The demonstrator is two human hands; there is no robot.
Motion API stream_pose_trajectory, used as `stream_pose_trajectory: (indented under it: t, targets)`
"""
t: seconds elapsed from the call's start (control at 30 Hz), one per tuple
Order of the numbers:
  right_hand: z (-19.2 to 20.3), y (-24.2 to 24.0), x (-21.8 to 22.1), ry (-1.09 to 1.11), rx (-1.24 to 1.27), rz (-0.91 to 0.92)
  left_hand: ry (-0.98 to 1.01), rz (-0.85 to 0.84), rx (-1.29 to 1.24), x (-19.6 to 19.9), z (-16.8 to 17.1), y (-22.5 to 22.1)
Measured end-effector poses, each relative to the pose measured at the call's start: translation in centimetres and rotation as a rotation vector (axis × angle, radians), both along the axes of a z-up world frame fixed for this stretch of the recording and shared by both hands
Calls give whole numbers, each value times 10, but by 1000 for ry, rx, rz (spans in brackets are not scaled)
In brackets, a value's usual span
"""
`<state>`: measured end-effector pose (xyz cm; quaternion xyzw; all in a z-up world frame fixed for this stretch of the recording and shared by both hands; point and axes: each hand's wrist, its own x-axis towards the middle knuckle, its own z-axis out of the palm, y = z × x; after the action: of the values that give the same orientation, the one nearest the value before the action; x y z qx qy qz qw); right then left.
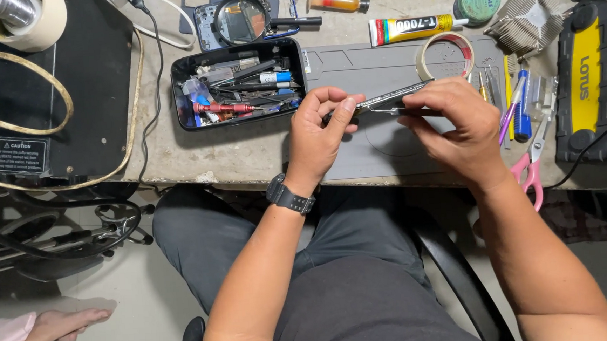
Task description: The person is using a small metal pry tool to inspect and clean the edges of a smartphone battery on a repair bench.
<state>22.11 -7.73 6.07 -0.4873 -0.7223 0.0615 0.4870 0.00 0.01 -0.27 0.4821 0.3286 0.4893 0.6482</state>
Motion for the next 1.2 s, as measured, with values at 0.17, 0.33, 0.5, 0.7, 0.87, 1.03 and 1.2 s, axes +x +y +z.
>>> stream_pose_trajectory:
  t: [0.17,0.33,0.5,0.7,0.87,1.03,1.2]
  targets:
    - [1,8,6,18,-44,47,3,-1,0,0,-1,0]
    - [2,8,7,51,-104,28,-18,-12,7,0,-5,0]
    - [7,-2,1,52,-115,0,-87,-19,4,1,-15,2]
    - [1,-3,-6,129,-137,-47,-107,-58,16,-4,-17,2]
    - [-2,-1,-2,172,-140,-70,-91,-85,30,-8,-18,3]
    - [-7,-1,1,294,-191,-25,-90,-145,19,-13,-14,7]
    - [-11,3,1,312,-188,10,-80,-174,16,-15,-13,10]
